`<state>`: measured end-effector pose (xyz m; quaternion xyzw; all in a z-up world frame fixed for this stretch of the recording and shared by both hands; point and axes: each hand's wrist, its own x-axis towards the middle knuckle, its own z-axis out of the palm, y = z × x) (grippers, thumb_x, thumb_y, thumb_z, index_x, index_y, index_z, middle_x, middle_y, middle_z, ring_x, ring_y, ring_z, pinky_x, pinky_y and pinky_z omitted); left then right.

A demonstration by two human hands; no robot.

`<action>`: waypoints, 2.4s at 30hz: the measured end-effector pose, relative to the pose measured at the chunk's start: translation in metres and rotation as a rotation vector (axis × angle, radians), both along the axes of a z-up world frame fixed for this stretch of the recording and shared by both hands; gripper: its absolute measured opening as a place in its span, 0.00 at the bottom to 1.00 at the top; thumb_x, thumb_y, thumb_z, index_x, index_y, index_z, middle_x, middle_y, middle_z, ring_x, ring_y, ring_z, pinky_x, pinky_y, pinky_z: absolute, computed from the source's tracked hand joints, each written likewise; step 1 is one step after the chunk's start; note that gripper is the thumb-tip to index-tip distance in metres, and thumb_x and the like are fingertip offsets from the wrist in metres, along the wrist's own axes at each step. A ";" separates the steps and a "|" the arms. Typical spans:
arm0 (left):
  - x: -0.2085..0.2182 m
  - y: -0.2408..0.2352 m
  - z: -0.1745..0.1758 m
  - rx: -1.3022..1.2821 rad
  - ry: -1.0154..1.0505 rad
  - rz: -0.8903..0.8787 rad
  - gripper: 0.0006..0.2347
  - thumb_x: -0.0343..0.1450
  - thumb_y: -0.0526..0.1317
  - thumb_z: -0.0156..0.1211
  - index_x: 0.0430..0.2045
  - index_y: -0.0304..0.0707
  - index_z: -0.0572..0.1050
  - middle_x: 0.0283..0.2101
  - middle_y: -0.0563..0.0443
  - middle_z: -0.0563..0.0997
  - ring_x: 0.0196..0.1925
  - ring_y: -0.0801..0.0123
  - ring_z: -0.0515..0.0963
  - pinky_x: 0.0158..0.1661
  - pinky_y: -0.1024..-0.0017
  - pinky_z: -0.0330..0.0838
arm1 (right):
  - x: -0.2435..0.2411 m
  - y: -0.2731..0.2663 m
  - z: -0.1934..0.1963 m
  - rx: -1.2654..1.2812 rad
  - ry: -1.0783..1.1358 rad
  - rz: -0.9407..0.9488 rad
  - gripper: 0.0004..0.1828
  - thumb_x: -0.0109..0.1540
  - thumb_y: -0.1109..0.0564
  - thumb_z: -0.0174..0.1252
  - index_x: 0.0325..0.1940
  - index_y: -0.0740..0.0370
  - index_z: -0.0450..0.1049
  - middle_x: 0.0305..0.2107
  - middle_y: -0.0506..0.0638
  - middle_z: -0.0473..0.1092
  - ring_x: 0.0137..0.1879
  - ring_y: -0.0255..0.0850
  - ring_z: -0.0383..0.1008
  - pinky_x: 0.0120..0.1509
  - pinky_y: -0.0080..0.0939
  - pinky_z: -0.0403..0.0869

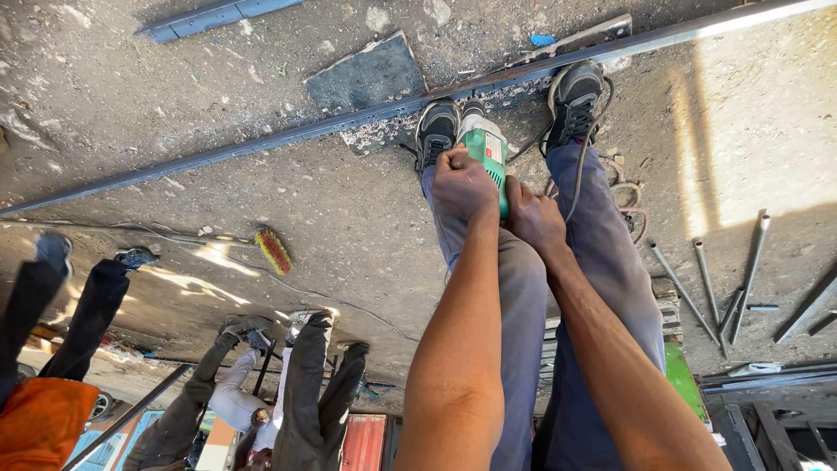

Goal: Drilling a hole into a metal angle bar using a power drill

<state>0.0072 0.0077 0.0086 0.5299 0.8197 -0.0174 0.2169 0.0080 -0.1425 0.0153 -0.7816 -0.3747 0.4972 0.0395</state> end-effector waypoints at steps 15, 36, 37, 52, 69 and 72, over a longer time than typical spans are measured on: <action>-0.003 -0.004 -0.001 -0.012 0.058 -0.031 0.11 0.65 0.36 0.49 0.17 0.61 0.77 0.32 0.71 0.86 0.35 0.61 0.87 0.38 0.59 0.83 | -0.009 -0.010 -0.012 -0.025 0.002 -0.012 0.43 0.53 0.49 0.54 0.73 0.60 0.58 0.45 0.59 0.73 0.34 0.71 0.79 0.39 0.69 0.78; -0.009 -0.015 -0.016 0.106 0.031 -0.014 0.09 0.64 0.37 0.50 0.18 0.58 0.77 0.30 0.66 0.85 0.38 0.59 0.86 0.41 0.59 0.82 | 0.015 0.003 0.012 -0.004 -0.019 0.091 0.33 0.61 0.58 0.47 0.72 0.62 0.59 0.49 0.62 0.76 0.36 0.70 0.81 0.45 0.67 0.80; -0.008 -0.016 -0.017 0.109 0.056 -0.013 0.09 0.64 0.37 0.50 0.18 0.58 0.77 0.30 0.66 0.85 0.38 0.59 0.86 0.41 0.59 0.82 | 0.015 0.003 0.010 0.000 0.005 0.094 0.33 0.61 0.58 0.47 0.72 0.62 0.59 0.49 0.62 0.76 0.36 0.70 0.81 0.45 0.67 0.80; 0.001 -0.013 0.007 0.056 -0.105 0.023 0.10 0.69 0.33 0.47 0.23 0.47 0.78 0.38 0.59 0.86 0.40 0.56 0.87 0.40 0.60 0.79 | 0.019 0.005 0.019 -0.026 0.085 -0.064 0.21 0.65 0.51 0.55 0.55 0.65 0.60 0.38 0.72 0.72 0.29 0.84 0.65 0.25 0.72 0.59; 0.000 -0.022 0.012 0.097 -0.139 0.040 0.12 0.68 0.32 0.44 0.24 0.47 0.78 0.38 0.57 0.85 0.41 0.55 0.86 0.42 0.59 0.80 | 0.022 -0.003 0.022 0.043 0.088 -0.060 0.26 0.66 0.49 0.59 0.60 0.66 0.61 0.41 0.70 0.73 0.32 0.85 0.67 0.28 0.73 0.61; -0.001 -0.021 0.011 0.071 -0.128 0.020 0.11 0.68 0.32 0.44 0.24 0.47 0.78 0.38 0.59 0.85 0.41 0.55 0.87 0.43 0.58 0.80 | 0.017 -0.001 0.021 -0.004 0.082 -0.088 0.19 0.68 0.50 0.56 0.52 0.64 0.59 0.38 0.69 0.74 0.34 0.84 0.66 0.28 0.72 0.60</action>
